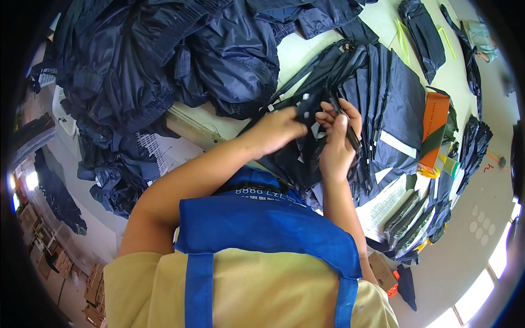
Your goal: The person handles dark blue jackets, places white labels on them, and writes on the labels with a black marker. The person then stacks the labeled jackets and uses scissors to trim a tag from a jacket.
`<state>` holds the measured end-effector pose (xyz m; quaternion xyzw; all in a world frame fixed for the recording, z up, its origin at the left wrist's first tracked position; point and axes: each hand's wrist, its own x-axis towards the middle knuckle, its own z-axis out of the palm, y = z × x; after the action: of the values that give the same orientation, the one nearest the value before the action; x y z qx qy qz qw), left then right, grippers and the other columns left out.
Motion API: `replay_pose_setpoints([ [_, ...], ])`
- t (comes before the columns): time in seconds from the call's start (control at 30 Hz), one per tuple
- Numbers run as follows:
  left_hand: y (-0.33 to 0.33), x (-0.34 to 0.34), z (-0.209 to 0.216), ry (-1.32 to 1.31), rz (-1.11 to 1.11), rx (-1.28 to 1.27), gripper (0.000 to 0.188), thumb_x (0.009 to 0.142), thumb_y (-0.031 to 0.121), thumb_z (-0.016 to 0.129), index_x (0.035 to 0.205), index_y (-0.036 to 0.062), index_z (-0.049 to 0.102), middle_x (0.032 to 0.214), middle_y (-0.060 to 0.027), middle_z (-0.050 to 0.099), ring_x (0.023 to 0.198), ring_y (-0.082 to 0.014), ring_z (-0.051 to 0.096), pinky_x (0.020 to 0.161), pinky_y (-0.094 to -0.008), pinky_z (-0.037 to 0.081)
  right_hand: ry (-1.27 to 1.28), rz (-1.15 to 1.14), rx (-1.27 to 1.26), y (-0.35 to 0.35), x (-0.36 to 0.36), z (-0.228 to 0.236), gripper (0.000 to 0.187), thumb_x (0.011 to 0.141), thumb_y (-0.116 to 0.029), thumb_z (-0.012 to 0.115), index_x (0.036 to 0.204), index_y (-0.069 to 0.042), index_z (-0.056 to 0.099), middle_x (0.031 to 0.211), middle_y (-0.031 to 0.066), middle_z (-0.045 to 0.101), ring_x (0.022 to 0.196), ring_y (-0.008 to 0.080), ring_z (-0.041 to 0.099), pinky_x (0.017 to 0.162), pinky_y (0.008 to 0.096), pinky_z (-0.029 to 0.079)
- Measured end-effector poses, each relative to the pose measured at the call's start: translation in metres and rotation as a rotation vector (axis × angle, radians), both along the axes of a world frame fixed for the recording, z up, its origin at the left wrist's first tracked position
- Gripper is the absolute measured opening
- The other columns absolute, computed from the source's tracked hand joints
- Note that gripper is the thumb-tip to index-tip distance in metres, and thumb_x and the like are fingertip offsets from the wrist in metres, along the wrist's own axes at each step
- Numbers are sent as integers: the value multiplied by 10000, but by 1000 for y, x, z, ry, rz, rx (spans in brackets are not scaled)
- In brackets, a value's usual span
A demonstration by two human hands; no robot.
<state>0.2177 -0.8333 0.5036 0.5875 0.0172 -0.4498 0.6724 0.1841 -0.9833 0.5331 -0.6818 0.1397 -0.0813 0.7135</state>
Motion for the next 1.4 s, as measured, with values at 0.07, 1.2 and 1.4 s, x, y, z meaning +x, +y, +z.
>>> replay_pose_setpoints([
  [0.07, -13, -27, -12, -368, -60, -129, 475, 881, 183, 569, 1306, 8, 444, 1292, -215, 536, 1211, -274, 523, 955, -385, 437, -101, 135, 42, 10, -6, 27, 359, 996, -216, 441, 1257, 31, 423, 1140, 182, 588, 1002, 200, 582, 919, 329, 443],
  [1.2, -25, 5, -54, -556, 333, 443, 134, 844, 101, 607, 899, -20, 625, 675, -103, 626, 575, -166, 573, 555, -311, 443, 220, -40, -529, -5, -5, -12, 138, 841, -138, 703, 886, -17, 653, 742, 49, 652, 682, 97, 600, 657, 243, 476],
  [1.4, -25, 7, -58, -570, 310, 446, 141, 858, 110, 588, 887, -22, 626, 729, -128, 650, 630, -194, 600, 608, -320, 472, 235, -16, -563, -2, -3, -12, 139, 838, -138, 706, 886, -20, 652, 744, 63, 659, 671, 107, 601, 653, 248, 478],
])
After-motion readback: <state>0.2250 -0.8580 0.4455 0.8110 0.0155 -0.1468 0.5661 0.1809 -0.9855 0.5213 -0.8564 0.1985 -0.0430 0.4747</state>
